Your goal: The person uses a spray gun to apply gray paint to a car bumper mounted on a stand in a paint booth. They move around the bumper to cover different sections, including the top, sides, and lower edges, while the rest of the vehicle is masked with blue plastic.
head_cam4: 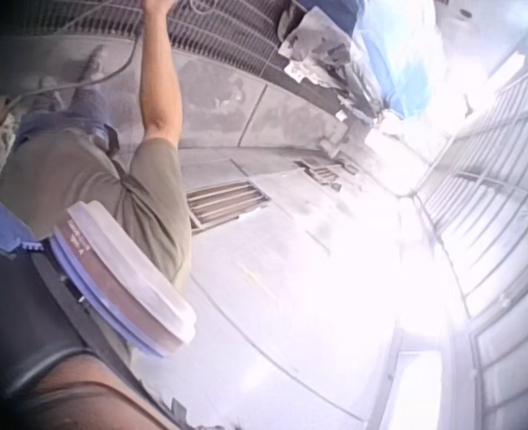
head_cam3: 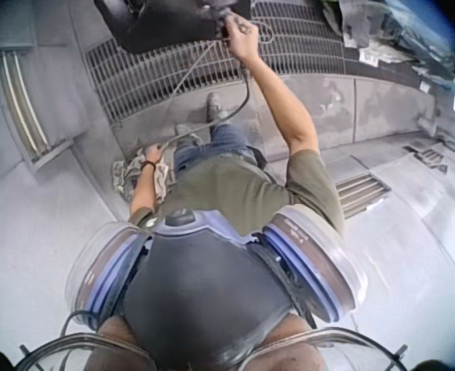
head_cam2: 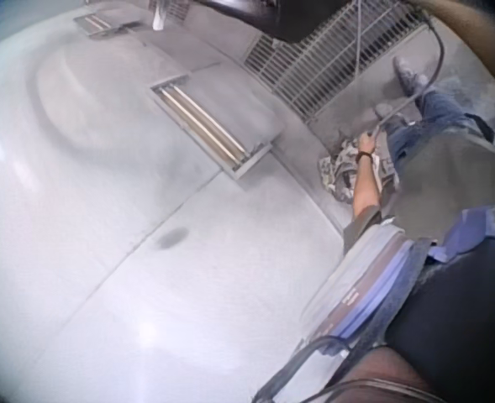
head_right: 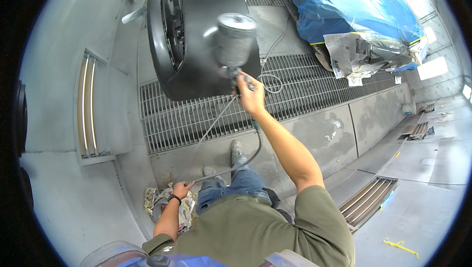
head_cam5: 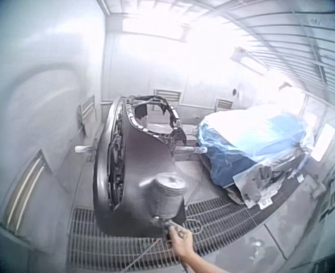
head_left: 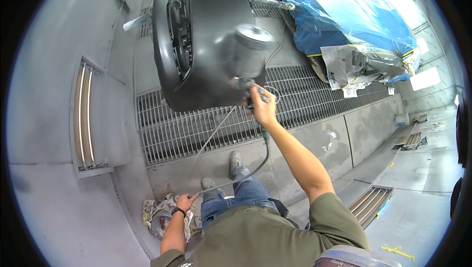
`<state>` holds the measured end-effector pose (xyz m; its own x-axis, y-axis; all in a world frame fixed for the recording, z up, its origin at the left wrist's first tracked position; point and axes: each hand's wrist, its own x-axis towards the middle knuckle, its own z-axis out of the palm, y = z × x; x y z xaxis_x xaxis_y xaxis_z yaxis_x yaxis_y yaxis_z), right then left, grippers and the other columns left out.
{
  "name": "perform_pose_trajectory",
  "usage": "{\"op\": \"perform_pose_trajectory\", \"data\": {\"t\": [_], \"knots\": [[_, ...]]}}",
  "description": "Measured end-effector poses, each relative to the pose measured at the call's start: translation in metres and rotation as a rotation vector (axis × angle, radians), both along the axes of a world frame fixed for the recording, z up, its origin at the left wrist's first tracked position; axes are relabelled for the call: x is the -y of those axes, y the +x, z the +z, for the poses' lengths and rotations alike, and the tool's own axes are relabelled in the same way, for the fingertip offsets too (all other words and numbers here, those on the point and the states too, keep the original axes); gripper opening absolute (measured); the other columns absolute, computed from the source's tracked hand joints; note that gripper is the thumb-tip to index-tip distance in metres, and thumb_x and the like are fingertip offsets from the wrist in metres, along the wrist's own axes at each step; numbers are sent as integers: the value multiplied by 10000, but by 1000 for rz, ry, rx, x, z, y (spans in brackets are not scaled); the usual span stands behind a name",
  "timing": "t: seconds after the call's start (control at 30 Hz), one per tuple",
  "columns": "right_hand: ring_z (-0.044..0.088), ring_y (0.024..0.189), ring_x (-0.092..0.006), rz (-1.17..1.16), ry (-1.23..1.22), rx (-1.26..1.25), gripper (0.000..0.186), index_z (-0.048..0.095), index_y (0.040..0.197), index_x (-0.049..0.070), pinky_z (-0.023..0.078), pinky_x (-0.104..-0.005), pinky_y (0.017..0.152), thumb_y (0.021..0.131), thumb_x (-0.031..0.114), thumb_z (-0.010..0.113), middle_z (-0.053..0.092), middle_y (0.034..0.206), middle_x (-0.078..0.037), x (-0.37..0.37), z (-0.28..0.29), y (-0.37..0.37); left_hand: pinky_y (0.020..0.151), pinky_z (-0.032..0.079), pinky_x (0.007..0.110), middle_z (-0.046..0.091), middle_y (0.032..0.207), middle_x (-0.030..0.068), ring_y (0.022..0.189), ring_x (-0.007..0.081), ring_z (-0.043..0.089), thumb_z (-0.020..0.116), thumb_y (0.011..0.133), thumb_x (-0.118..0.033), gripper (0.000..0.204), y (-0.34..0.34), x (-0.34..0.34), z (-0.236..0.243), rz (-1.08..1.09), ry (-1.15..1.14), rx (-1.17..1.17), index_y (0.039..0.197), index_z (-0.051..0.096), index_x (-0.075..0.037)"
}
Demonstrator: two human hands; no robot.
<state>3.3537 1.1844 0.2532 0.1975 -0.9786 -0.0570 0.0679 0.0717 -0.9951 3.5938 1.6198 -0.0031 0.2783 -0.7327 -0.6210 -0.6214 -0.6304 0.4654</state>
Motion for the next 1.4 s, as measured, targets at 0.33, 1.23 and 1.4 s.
{"op": "perform_pose_trajectory", "data": {"t": [0.33,1.23,1.4], "knots": [[552,505,-79,-463,-38,-198,346,648,1245,26,424,-232,402,1049,299,561,641,700,-33,42,4,-152,836,527,510,701,990,289,968,458,670,651,812,-713,748,-24,100,39,-3,51,-17,974,744,11],[698,663,-168,-247,53,-218,394,643,1171,6,493,-262,429,1046,369,552,702,804,-107,53,92,-25,740,513,505,714,878,230,841,409,672,692,849,-622,605,72,156,24,-156,28,-116,870,747,-20],[674,600,-172,-473,29,-264,426,629,985,14,471,-278,398,1017,437,587,694,768,-104,72,94,-88,697,495,517,697,844,234,805,424,659,662,844,-668,649,48,180,28,-168,-39,-149,831,716,-22]]}}
